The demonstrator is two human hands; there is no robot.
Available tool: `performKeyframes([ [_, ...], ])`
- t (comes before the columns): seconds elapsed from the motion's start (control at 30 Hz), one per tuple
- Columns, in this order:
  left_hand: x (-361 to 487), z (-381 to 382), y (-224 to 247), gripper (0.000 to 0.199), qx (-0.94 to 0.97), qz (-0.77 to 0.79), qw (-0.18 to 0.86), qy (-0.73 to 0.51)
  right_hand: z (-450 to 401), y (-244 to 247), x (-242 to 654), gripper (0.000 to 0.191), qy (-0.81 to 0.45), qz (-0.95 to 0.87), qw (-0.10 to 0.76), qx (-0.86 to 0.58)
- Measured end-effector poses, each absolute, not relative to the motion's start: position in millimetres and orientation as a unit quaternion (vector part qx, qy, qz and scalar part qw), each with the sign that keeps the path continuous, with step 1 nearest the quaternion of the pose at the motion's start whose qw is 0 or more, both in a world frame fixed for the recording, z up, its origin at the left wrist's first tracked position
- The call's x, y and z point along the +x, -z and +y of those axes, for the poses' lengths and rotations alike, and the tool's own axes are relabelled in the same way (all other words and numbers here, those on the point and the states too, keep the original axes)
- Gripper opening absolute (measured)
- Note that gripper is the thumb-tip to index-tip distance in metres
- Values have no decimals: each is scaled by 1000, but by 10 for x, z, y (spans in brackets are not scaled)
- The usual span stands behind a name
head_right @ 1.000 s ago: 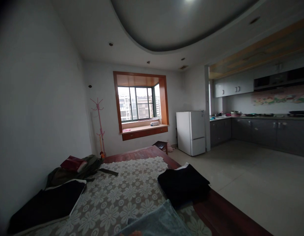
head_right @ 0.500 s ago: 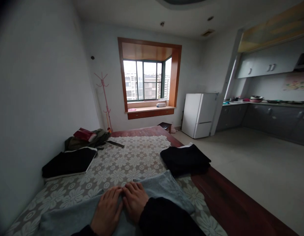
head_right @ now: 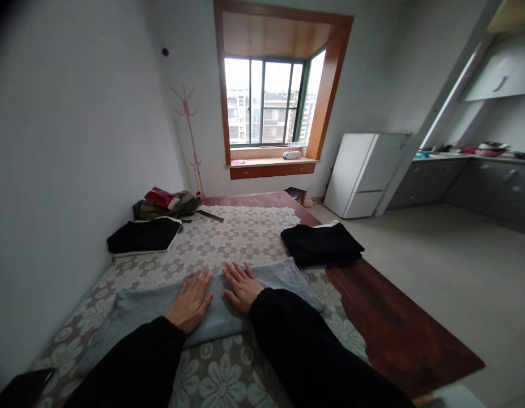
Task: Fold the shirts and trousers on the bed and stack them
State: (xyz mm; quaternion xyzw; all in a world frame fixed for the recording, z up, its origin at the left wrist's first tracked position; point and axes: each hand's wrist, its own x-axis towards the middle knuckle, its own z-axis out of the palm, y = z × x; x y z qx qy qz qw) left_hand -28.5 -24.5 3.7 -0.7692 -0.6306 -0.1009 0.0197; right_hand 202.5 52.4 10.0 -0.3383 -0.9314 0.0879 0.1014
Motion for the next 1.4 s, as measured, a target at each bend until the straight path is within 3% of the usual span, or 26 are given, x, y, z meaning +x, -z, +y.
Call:
performKeyframes([
  [0.13,-809,-608,24,64,-727,-678,53,90,490,-5,2496,68,-57,-909,103,-400],
  [0.43,-1127,-786,-82,61,-688,-722,-16,77,499,97,2608,72,-40,-903,95,-418],
  [0.63,-1840,-1323,-133,75,-502,-861,53,63,525,162,2627,71,-38,-904,118,-410],
  [0.8,-1926,-1504,-353,71,-511,-858,-9,50,528,155,2616,70,-47,-899,129,-416],
  [0.97,-1928,-1289,-517,50,-476,-861,-102,146,508,98,2626,66,-54,-893,146,-423],
  [1.1,-2000,-1164,-556,46,-439,-844,-206,232,503,62,2639,61,-63,-887,168,-424],
  [1.2,-1962,-1149,-560,56,-391,-845,-227,285,496,12,2647,58,-75,-886,191,-417],
  [1.3,-1930,-1173,-578,79,-404,-821,-214,341,477,-68,2661,54,-107,-884,230,-392],
  [1.4,-1996,-1221,-651,95,-416,-785,-230,397,465,-138,2670,47,-205,-861,296,-358],
])
